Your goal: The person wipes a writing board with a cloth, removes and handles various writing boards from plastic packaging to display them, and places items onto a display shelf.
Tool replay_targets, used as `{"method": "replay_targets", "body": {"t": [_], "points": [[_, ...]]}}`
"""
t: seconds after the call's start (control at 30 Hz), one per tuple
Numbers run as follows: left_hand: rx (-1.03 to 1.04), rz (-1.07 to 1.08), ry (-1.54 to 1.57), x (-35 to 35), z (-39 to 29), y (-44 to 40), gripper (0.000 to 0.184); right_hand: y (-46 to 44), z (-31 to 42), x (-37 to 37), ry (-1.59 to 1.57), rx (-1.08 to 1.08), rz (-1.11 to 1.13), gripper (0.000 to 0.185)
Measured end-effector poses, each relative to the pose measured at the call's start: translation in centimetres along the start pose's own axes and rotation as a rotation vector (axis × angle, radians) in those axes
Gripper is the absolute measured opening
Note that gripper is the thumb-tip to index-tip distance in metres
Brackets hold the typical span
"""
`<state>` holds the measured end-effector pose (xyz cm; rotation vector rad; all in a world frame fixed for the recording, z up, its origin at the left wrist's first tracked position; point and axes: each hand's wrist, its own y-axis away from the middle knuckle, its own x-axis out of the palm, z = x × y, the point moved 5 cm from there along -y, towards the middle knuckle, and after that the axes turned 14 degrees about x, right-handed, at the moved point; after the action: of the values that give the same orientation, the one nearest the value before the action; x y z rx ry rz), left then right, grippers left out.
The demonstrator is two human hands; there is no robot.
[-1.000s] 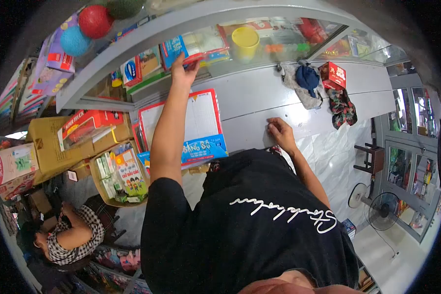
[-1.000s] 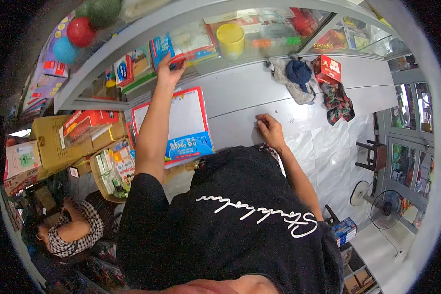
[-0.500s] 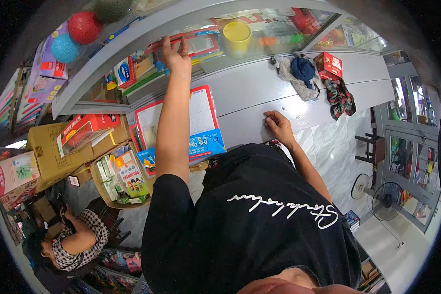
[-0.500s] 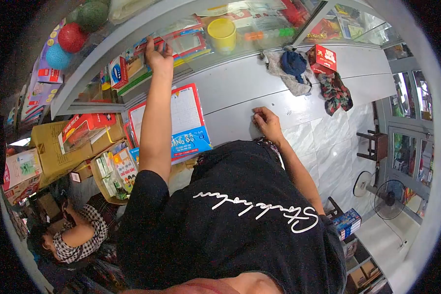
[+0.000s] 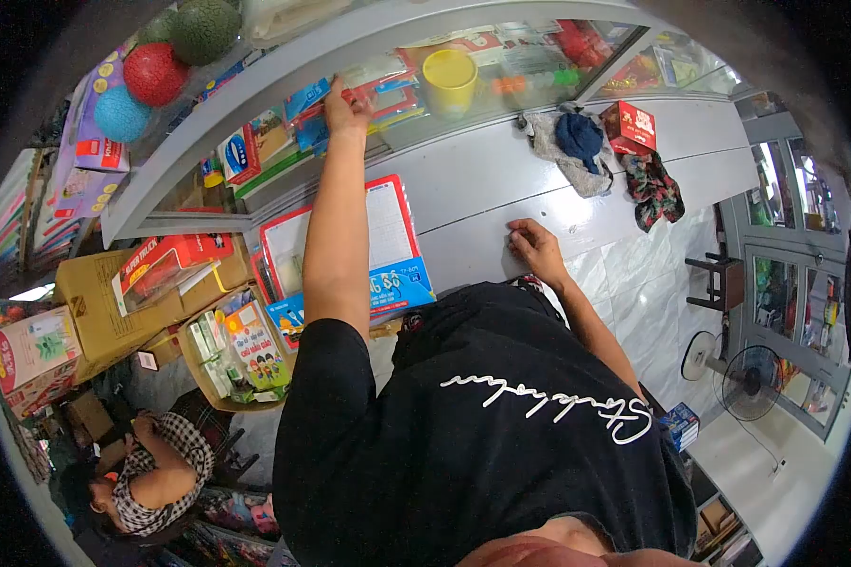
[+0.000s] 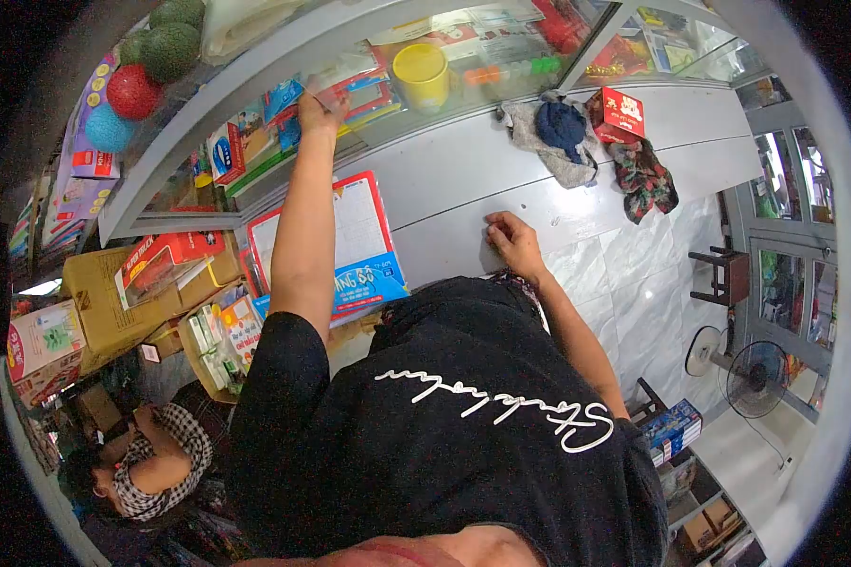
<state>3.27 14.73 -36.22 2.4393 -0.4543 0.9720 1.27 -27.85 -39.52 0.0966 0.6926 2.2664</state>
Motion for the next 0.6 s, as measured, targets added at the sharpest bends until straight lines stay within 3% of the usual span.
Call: {"method": "replay_targets", "body": {"t": [0.13,0.33,0.5,0.6], "points": [[0.047,0.002,-0.077,-0.3,-0.6,-1.1,0.027,-0.3,-0.4,0.0,-0.045,0.031,0.008,0.018],[0.262,-0.054,-0.168,3.2,-6.7,2.6,0.029,-0.4,-0.4,0.0,-0.066,0.038,0.016,0.019],[0.342,0.078,-0.254,2.3,-10.3,2.2,0.042,-0.4,-0.1,-0.1,-0.061,0.043,0.014,0.019],[0.359,0.116,-0.192,1.7,-13.0,3.3,0.038,-0.3,0.0,-0.1,-0.015,0.09,0.023,0.019]]}}
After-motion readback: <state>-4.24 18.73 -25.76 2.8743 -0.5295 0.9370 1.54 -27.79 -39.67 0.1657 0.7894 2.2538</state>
